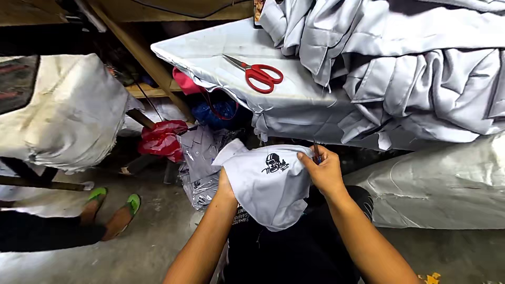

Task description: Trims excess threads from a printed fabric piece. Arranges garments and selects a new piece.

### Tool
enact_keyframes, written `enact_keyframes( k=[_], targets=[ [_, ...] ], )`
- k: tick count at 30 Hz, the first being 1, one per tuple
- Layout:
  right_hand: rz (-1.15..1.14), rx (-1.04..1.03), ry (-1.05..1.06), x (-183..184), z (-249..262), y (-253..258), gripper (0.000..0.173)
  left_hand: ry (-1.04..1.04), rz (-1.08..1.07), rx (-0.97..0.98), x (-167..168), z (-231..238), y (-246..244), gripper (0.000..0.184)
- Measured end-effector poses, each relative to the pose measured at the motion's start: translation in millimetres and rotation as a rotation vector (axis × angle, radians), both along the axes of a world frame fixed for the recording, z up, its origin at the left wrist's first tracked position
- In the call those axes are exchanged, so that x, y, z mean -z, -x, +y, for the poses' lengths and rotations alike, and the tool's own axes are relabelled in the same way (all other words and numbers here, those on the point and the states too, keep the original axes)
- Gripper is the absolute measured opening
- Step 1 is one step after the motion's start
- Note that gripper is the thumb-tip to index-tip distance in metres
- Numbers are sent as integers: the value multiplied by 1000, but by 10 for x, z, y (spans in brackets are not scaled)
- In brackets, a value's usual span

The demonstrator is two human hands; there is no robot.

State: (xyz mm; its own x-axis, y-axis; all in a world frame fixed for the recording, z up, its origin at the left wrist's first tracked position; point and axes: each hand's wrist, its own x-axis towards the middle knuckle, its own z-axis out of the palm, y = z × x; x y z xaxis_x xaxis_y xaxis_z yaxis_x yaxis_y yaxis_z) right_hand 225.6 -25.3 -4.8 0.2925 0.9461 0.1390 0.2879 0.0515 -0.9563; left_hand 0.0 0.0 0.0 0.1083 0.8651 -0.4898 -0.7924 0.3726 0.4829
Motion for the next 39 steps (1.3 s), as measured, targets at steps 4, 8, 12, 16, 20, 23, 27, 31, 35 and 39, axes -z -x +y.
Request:
enact_keyframes(
  k=[4,8,12,16,20,23,27,31,35,39],
  targets=[
    [128,19,-21,55,-45,20,5,-177,-355,298,171,-80,138,93],
    [-10,-63,9,51,-77,-15,6,-104,130,354,-47,-153,-80,18],
    [-430,55,-8,-50,-171,-127,46,-48,267,306,-126,-106,-228,14],
    [-452,36,-49,-233,-320,-232,44,-146,341,282,-216,-166,-311,13],
    [-393,-123,-82,-290,-433,-217,32,-188,379,265,-263,-201,-397,14],
    [-369,-119,-67,-286,-455,-181,38,-186,368,255,-280,-210,-447,14],
    [-323,-76,-22,-288,-446,-160,31,-200,369,270,-282,-232,-474,13],
    [-295,-94,-57,-268,-414,-169,26,-211,388,297,-274,-233,-490,13],
    [-303,-123,-113,-248,-386,-199,24,-219,388,333,-288,-232,-500,15],
    [-362,-147,-183,-240,-371,-248,21,-202,374,352,-284,-234,-497,14]
  ],
)
